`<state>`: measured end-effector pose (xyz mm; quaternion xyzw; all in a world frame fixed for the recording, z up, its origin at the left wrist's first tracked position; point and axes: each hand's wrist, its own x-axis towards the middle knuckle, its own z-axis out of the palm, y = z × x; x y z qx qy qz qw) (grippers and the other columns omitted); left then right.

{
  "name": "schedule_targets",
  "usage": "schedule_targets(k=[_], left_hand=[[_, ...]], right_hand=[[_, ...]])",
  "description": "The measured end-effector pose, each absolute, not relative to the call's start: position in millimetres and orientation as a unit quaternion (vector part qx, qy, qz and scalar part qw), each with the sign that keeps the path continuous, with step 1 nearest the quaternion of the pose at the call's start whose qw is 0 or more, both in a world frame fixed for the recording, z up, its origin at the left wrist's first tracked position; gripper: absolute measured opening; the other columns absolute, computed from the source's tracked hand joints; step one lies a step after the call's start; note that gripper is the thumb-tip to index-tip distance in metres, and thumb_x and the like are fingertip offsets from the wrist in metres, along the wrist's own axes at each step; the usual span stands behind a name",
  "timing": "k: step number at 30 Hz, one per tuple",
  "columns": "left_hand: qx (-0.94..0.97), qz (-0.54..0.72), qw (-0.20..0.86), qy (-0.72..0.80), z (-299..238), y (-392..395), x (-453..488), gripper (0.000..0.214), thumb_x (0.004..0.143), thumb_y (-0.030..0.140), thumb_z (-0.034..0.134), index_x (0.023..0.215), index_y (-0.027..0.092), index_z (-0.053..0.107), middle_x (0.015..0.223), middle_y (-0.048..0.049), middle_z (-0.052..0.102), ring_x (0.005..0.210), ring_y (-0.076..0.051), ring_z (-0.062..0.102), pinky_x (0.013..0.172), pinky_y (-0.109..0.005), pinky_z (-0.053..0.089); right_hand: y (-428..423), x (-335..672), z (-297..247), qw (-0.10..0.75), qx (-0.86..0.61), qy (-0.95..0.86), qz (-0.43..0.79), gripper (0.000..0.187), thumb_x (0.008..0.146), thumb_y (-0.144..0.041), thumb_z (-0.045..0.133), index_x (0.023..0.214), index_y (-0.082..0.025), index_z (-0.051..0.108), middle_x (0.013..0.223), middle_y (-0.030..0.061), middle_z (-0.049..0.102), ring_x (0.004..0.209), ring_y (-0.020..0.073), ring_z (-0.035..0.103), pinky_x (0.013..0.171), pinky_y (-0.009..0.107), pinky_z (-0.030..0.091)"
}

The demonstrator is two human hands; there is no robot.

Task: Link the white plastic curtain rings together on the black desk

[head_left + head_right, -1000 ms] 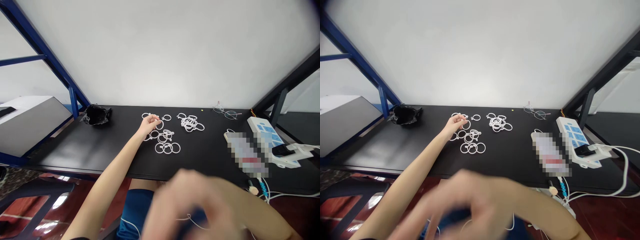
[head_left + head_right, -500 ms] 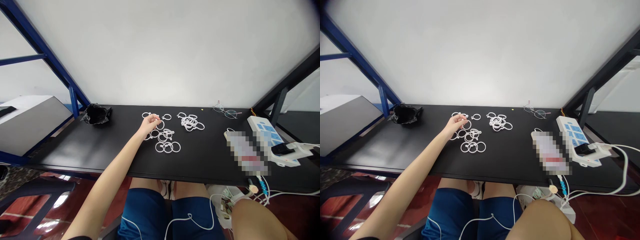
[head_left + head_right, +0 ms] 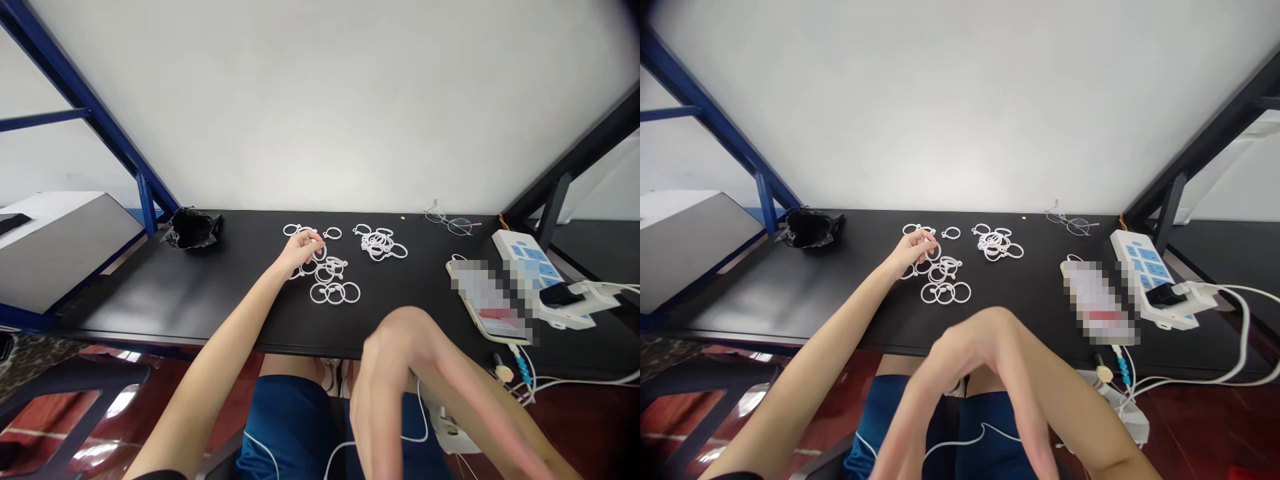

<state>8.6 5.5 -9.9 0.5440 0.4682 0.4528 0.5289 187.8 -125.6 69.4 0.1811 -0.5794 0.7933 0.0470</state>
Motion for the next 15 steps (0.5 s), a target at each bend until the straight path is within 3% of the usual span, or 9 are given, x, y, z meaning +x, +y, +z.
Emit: schedule_targets(k=[3,6,8,12,15], left_hand=[[0.544,0.453,0.535,0.461,-9.4,4.6,8.3,0.014,0.075,0.020,0.068,0.078,0.015,0.055,0.057,0.0038,0.058,0.036,-0.002,0.038,0.036,-0.015,0.027],[0.551,0.450,0.543,0.447,-10.0,3.7,6.6,0.018,0.074,0.023,0.071,0.082,0.014,0.058,0.061,0.0032,0.059,0.040,-0.002,0.041,0.038,-0.014,0.030],[0.563,0.430,0.551,0.441,-11.5,3.4,5.3,0.023,0.073,0.025,0.073,0.089,0.014,0.061,0.072,-0.0005,0.065,0.049,-0.004,0.050,0.042,-0.014,0.037],[0.595,0.387,0.575,0.407,-16.2,2.8,4.7,0.035,0.072,0.025,0.075,0.104,0.015,0.064,0.103,-0.0101,0.070,0.074,-0.012,0.065,0.057,-0.020,0.051],[0.614,0.370,0.575,0.395,-19.9,2.3,6.1,0.034,0.076,0.029,0.073,0.105,0.014,0.066,0.098,-0.0110,0.071,0.074,-0.014,0.067,0.058,-0.021,0.051]], right_hand=[[-86.2,191.8,60.6,0.102,0.069,-0.604,0.787,0.062,0.060,-0.048,0.084,0.110,-0.015,0.065,0.080,0.0085,0.073,0.078,0.0214,0.071,0.073,0.030,0.056],[-44.9,193.7,41.6,0.344,-0.188,-0.534,0.749,0.027,0.074,-0.038,0.075,0.088,-0.017,0.066,0.058,-0.0030,0.063,0.056,0.0105,0.061,0.062,0.024,0.052],[-24.5,193.2,25.6,0.460,-0.328,-0.466,0.681,0.023,0.073,-0.037,0.075,0.079,-0.018,0.063,0.054,-0.0057,0.057,0.050,0.0079,0.054,0.054,0.020,0.048],[-10.5,192.3,-2.8,0.514,-0.436,-0.496,0.548,0.026,0.070,-0.040,0.075,0.075,-0.018,0.060,0.058,-0.0029,0.060,0.050,0.0087,0.053,0.049,0.021,0.046],[-14.8,192.4,-14.7,0.501,-0.412,-0.568,0.507,0.031,0.069,-0.043,0.075,0.082,-0.018,0.063,0.065,-0.0004,0.063,0.052,0.0099,0.054,0.048,0.023,0.047]])
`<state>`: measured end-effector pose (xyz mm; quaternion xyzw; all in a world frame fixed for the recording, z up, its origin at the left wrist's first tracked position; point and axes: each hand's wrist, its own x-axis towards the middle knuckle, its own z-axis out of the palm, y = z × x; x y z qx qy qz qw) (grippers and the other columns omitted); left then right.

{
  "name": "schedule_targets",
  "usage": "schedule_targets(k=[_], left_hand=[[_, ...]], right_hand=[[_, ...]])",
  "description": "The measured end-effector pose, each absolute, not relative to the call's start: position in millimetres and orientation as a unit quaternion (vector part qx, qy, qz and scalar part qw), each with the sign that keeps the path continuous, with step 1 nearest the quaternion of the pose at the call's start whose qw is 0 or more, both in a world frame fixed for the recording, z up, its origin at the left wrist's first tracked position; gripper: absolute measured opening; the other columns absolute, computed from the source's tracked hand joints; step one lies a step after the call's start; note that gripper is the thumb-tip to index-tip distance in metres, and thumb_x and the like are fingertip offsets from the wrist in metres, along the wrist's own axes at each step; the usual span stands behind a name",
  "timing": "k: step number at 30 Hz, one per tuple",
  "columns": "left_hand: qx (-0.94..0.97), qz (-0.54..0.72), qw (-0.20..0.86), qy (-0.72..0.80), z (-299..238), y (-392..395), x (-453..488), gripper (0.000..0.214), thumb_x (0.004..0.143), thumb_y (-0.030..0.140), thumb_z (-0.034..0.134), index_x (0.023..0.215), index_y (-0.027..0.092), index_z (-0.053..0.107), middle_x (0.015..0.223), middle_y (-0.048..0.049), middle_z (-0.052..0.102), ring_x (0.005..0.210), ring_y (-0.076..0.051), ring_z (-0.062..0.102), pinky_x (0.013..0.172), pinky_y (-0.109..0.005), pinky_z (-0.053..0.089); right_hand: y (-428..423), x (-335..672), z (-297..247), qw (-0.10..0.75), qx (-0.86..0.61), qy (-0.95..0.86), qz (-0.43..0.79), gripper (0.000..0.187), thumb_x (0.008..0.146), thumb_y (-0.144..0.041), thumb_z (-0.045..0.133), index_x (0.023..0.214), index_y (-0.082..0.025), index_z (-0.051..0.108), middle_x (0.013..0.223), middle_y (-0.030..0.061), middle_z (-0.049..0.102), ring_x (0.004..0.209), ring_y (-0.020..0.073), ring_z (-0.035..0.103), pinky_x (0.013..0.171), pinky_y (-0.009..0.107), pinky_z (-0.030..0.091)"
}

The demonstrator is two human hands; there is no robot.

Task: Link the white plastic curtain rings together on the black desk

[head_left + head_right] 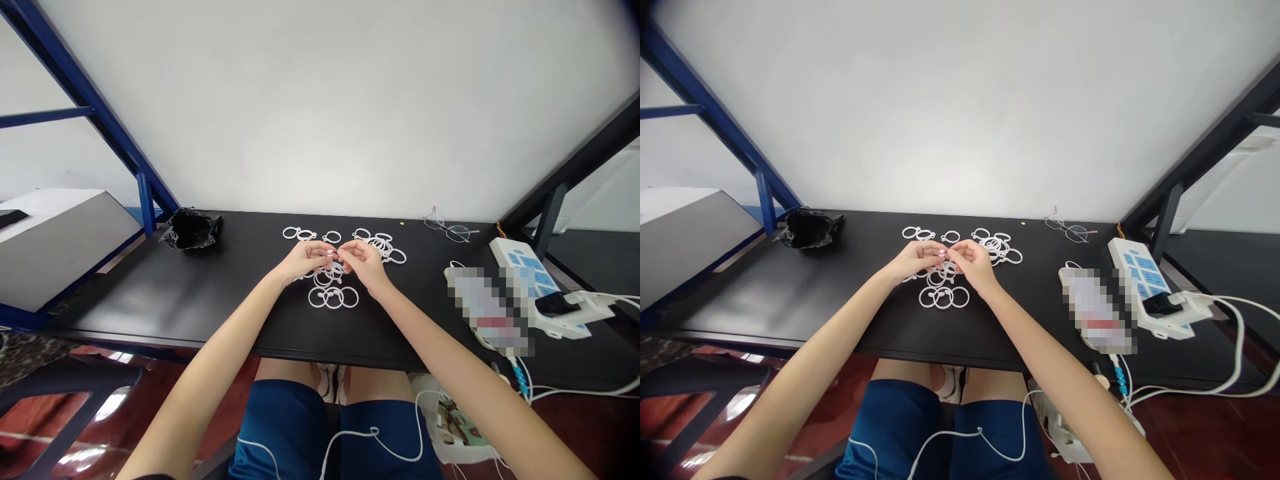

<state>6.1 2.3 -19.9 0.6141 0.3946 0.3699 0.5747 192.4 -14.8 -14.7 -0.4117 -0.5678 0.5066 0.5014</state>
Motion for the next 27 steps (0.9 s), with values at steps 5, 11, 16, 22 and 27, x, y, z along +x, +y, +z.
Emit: schedule_targets(k=[5,11,16,22,27], left_hand=[[0.626,0.359,0.573,0.390,-23.3,2.8,6.7,0.041,0.074,0.036,0.076,0.106,0.013,0.068,0.090,-0.0114,0.073,0.065,-0.013,0.066,0.052,-0.019,0.048],[0.655,0.341,0.559,0.377,-16.3,-2.0,7.9,0.042,0.077,0.040,0.072,0.108,0.012,0.070,0.088,-0.0109,0.073,0.058,-0.011,0.064,0.045,-0.017,0.042],[0.670,0.357,0.529,0.380,-13.5,-5.2,10.8,0.040,0.078,0.040,0.070,0.107,0.012,0.070,0.087,-0.0095,0.073,0.049,-0.007,0.057,0.043,-0.018,0.039],[0.699,0.406,0.452,0.378,-19.0,-1.6,9.4,0.031,0.078,0.037,0.070,0.100,0.016,0.074,0.064,-0.0003,0.063,0.040,-0.003,0.038,0.039,-0.018,0.029],[0.678,0.423,0.457,0.391,-16.3,-2.6,9.1,0.030,0.076,0.037,0.072,0.096,0.015,0.074,0.058,0.0003,0.060,0.042,-0.005,0.043,0.040,-0.018,0.030]], right_hand=[[-20.6,192.1,-21.3,0.486,-0.408,-0.645,0.426,0.030,0.071,-0.044,0.073,0.087,-0.018,0.066,0.065,-0.0001,0.060,0.057,0.0121,0.055,0.049,0.024,0.047],[-18.2,192.9,-24.4,0.481,-0.422,-0.652,0.407,0.026,0.074,-0.041,0.072,0.086,-0.018,0.069,0.072,0.0029,0.065,0.062,0.0144,0.059,0.051,0.025,0.048],[-17.0,195.4,-27.0,0.485,-0.420,-0.667,0.379,0.024,0.076,-0.039,0.071,0.086,-0.018,0.070,0.084,0.0065,0.069,0.065,0.0153,0.061,0.051,0.026,0.049],[-16.1,195.6,-26.6,0.498,-0.418,-0.656,0.385,0.024,0.074,-0.039,0.072,0.085,-0.018,0.070,0.090,0.0078,0.071,0.070,0.0176,0.065,0.051,0.026,0.052],[-15.8,194.2,-23.6,0.498,-0.408,-0.633,0.431,0.027,0.071,-0.039,0.074,0.088,-0.018,0.071,0.081,0.0071,0.073,0.065,0.0182,0.066,0.050,0.027,0.053]])
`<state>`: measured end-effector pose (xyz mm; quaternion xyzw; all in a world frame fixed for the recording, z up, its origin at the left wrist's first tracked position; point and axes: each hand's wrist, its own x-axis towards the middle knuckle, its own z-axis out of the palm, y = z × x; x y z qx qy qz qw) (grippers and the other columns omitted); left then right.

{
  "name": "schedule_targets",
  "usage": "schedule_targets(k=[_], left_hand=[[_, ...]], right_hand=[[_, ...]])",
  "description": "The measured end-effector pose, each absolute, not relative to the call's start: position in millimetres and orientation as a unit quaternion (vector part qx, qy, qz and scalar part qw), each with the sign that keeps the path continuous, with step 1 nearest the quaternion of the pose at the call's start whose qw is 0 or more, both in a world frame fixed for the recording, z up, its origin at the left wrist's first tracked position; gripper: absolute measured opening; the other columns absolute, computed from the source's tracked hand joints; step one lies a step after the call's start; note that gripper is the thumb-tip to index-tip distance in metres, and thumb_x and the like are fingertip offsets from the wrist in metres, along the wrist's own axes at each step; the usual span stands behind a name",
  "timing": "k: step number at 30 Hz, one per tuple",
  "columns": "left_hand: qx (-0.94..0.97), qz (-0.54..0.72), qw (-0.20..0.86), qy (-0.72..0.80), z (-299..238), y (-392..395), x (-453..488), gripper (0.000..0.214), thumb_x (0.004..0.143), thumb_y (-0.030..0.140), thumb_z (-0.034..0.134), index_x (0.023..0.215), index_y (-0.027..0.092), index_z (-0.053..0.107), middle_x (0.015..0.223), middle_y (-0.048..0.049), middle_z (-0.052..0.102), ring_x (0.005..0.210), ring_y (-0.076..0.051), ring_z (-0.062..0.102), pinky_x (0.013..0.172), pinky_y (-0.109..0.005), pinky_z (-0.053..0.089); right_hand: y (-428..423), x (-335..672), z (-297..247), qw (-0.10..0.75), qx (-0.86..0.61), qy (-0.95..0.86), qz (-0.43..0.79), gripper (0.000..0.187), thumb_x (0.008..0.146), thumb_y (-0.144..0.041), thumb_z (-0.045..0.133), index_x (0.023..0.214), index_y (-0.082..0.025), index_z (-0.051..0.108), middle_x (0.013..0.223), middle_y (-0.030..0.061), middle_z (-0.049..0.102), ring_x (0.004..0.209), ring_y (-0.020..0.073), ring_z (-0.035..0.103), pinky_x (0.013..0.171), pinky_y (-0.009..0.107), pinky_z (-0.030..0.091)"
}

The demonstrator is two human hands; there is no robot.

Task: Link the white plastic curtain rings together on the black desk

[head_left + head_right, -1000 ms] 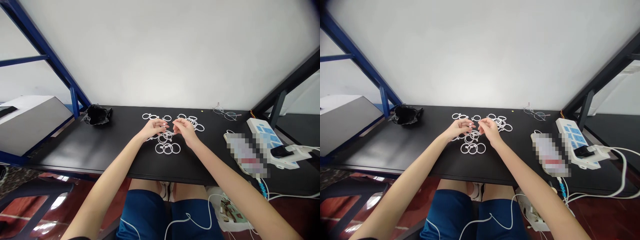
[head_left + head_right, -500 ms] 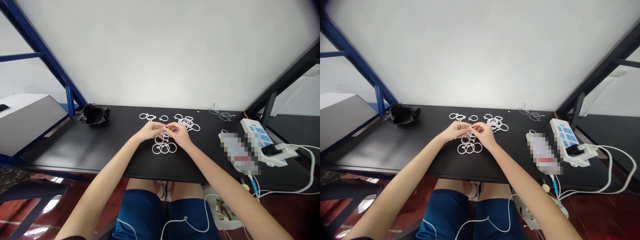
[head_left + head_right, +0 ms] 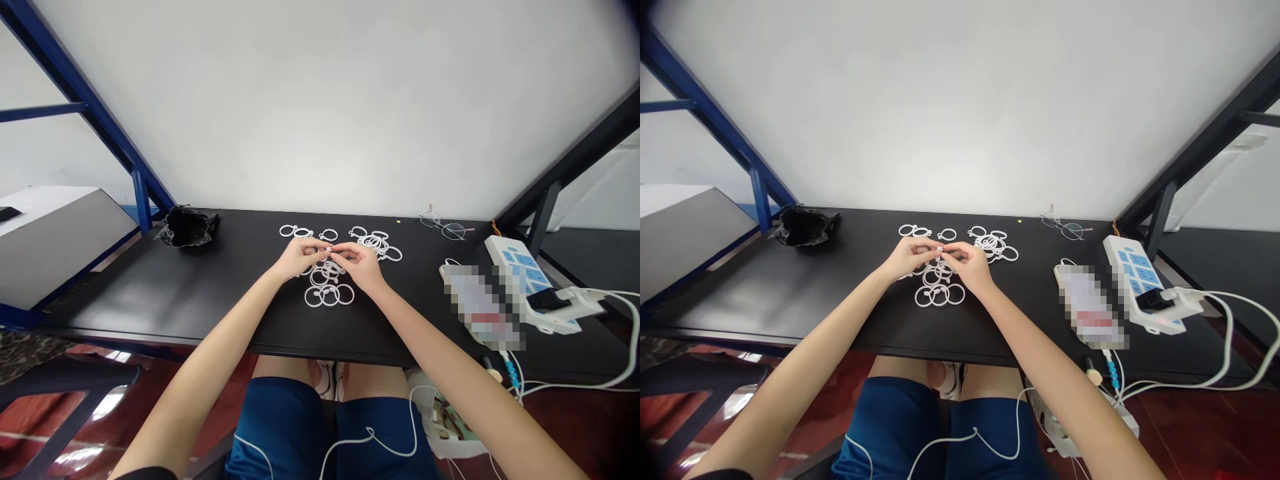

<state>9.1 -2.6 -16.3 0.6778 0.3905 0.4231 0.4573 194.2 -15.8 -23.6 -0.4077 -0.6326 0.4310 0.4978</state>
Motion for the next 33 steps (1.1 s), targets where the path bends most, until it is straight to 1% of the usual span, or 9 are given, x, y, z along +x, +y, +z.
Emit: schedule_targets(k=[2,4,10,14,19,26,33], left_hand=[[0.672,0.428,0.458,0.395,-14.8,-3.6,9.3,0.030,0.074,0.038,0.074,0.093,0.014,0.073,0.058,-0.0009,0.062,0.048,-0.008,0.052,0.044,-0.019,0.035],[0.668,0.433,0.461,0.393,-14.1,-4.2,9.5,0.030,0.072,0.038,0.076,0.091,0.014,0.073,0.064,-0.0033,0.067,0.056,-0.011,0.059,0.046,-0.019,0.040],[0.645,0.423,0.510,0.380,-13.9,-5.0,9.2,0.033,0.071,0.038,0.078,0.090,0.013,0.072,0.081,-0.0090,0.074,0.069,-0.017,0.069,0.054,-0.020,0.051],[0.632,0.417,0.531,0.381,-13.9,-4.1,7.9,0.034,0.071,0.038,0.078,0.092,0.012,0.073,0.082,-0.0100,0.075,0.074,-0.018,0.071,0.061,-0.023,0.055],[0.621,0.410,0.550,0.379,-13.0,-3.5,7.8,0.037,0.071,0.040,0.078,0.095,0.012,0.074,0.085,-0.0105,0.075,0.077,-0.019,0.072,0.065,-0.025,0.058],[0.617,0.414,0.562,0.363,-13.5,-4.6,9.2,0.032,0.075,0.040,0.075,0.091,0.012,0.074,0.082,-0.0091,0.075,0.070,-0.015,0.070,0.064,-0.023,0.058],[0.612,0.435,0.556,0.356,-12.2,-6.2,11.1,0.032,0.075,0.040,0.075,0.092,0.012,0.074,0.074,-0.0069,0.073,0.066,-0.014,0.069,0.065,-0.023,0.058]], right_hand=[[-16.5,194.0,-21.7,0.503,-0.399,-0.630,0.437,0.027,0.071,-0.040,0.075,0.087,-0.018,0.072,0.082,0.0072,0.073,0.066,0.0188,0.067,0.050,0.028,0.053],[-17.2,194.3,-19.8,0.505,-0.396,-0.625,0.445,0.028,0.069,-0.042,0.076,0.084,-0.018,0.073,0.083,0.0076,0.074,0.068,0.0201,0.068,0.049,0.028,0.053],[-18.6,194.7,-15.8,0.508,-0.398,-0.609,0.461,0.029,0.066,-0.043,0.079,0.079,-0.018,0.074,0.078,0.0069,0.074,0.067,0.0203,0.068,0.049,0.028,0.054],[-18.6,194.8,-15.5,0.514,-0.395,-0.606,0.461,0.029,0.066,-0.045,0.078,0.079,-0.019,0.074,0.078,0.0068,0.073,0.069,0.0205,0.068,0.049,0.027,0.054],[-16.7,196.6,-19.2,0.524,-0.392,-0.613,0.442,0.030,0.069,-0.046,0.076,0.080,-0.019,0.074,0.076,0.0062,0.072,0.068,0.0204,0.068,0.049,0.028,0.055],[-18.3,196.5,-16.8,0.526,-0.386,-0.623,0.432,0.023,0.071,-0.043,0.075,0.075,-0.020,0.074,0.071,0.0050,0.070,0.063,0.0197,0.066,0.051,0.030,0.055],[-19.1,197.8,-15.6,0.533,-0.369,-0.620,0.442,0.023,0.072,-0.043,0.075,0.077,-0.021,0.075,0.075,0.0045,0.071,0.068,0.0198,0.067,0.063,0.034,0.059]])
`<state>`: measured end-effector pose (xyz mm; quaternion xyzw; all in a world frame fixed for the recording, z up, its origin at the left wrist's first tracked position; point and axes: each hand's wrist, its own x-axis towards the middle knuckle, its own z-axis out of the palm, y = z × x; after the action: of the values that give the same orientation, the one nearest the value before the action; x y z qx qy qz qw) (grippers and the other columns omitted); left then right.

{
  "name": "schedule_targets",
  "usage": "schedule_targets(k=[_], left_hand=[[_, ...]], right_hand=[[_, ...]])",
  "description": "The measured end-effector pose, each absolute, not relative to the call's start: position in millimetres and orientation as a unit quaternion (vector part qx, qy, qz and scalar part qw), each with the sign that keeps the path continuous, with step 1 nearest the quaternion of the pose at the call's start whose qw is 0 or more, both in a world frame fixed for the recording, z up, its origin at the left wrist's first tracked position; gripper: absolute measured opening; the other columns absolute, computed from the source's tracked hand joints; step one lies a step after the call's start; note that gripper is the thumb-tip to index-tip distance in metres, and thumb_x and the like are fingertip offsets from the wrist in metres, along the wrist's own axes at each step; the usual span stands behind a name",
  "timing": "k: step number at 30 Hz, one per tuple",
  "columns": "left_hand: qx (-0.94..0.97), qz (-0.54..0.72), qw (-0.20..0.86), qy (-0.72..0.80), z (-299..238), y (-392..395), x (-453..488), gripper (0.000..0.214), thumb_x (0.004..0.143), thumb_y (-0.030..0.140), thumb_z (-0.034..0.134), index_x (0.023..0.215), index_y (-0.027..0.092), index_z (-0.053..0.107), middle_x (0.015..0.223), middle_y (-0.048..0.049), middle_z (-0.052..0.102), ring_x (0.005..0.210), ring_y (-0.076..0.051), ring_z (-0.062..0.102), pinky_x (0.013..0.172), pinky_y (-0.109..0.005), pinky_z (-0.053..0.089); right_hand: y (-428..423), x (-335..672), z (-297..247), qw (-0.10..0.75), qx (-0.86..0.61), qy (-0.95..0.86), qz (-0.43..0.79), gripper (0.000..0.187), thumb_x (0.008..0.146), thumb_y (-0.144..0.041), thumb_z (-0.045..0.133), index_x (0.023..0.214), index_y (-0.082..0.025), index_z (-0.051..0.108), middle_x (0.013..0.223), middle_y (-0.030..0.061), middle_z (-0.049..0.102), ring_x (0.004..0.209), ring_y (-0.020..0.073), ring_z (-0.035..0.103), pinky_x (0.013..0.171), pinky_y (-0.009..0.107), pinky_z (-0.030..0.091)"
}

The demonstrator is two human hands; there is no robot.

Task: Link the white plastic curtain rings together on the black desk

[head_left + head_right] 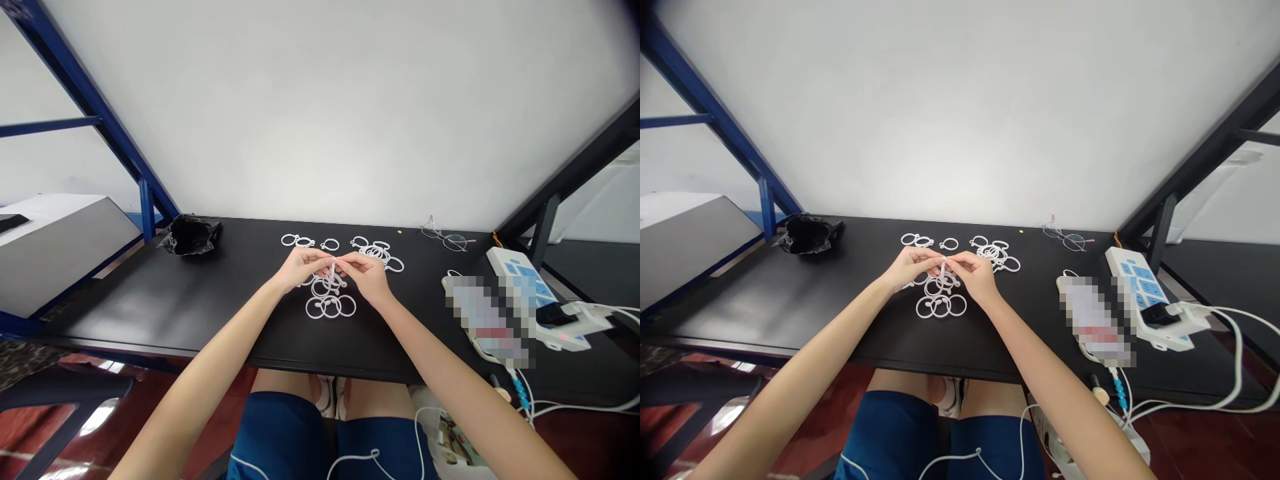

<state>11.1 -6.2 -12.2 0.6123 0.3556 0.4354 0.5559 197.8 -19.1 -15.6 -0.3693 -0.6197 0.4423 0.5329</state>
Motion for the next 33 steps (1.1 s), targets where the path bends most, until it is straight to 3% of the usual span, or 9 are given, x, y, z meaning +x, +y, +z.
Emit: schedule_targets(k=[8,17,33], left_hand=[[0.621,0.454,0.542,0.339,-15.3,-6.3,15.2,0.035,0.078,0.040,0.072,0.099,0.012,0.073,0.085,-0.0079,0.074,0.076,-0.015,0.070,0.075,-0.026,0.058],[0.636,0.471,0.523,0.317,-14.0,-9.3,18.6,0.033,0.081,0.040,0.070,0.096,0.011,0.073,0.086,-0.0086,0.074,0.077,-0.016,0.069,0.075,-0.028,0.057],[0.644,0.472,0.519,0.307,-13.4,-10.2,18.7,0.029,0.083,0.038,0.068,0.095,0.011,0.072,0.088,-0.0088,0.074,0.077,-0.016,0.070,0.076,-0.029,0.058]], right_hand=[[-17.1,197.0,-17.9,0.550,-0.374,-0.593,0.454,0.022,0.071,-0.040,0.077,0.080,-0.020,0.074,0.079,0.0049,0.073,0.069,0.0192,0.068,0.066,0.034,0.059],[-16.1,195.7,-19.5,0.552,-0.376,-0.577,0.470,0.025,0.070,-0.040,0.078,0.080,-0.018,0.074,0.078,0.0048,0.074,0.071,0.0194,0.069,0.074,0.037,0.059],[-17.3,195.7,-19.8,0.557,-0.371,-0.570,0.477,0.020,0.072,-0.037,0.077,0.079,-0.018,0.074,0.077,0.0041,0.073,0.069,0.0177,0.069,0.073,0.035,0.059]])
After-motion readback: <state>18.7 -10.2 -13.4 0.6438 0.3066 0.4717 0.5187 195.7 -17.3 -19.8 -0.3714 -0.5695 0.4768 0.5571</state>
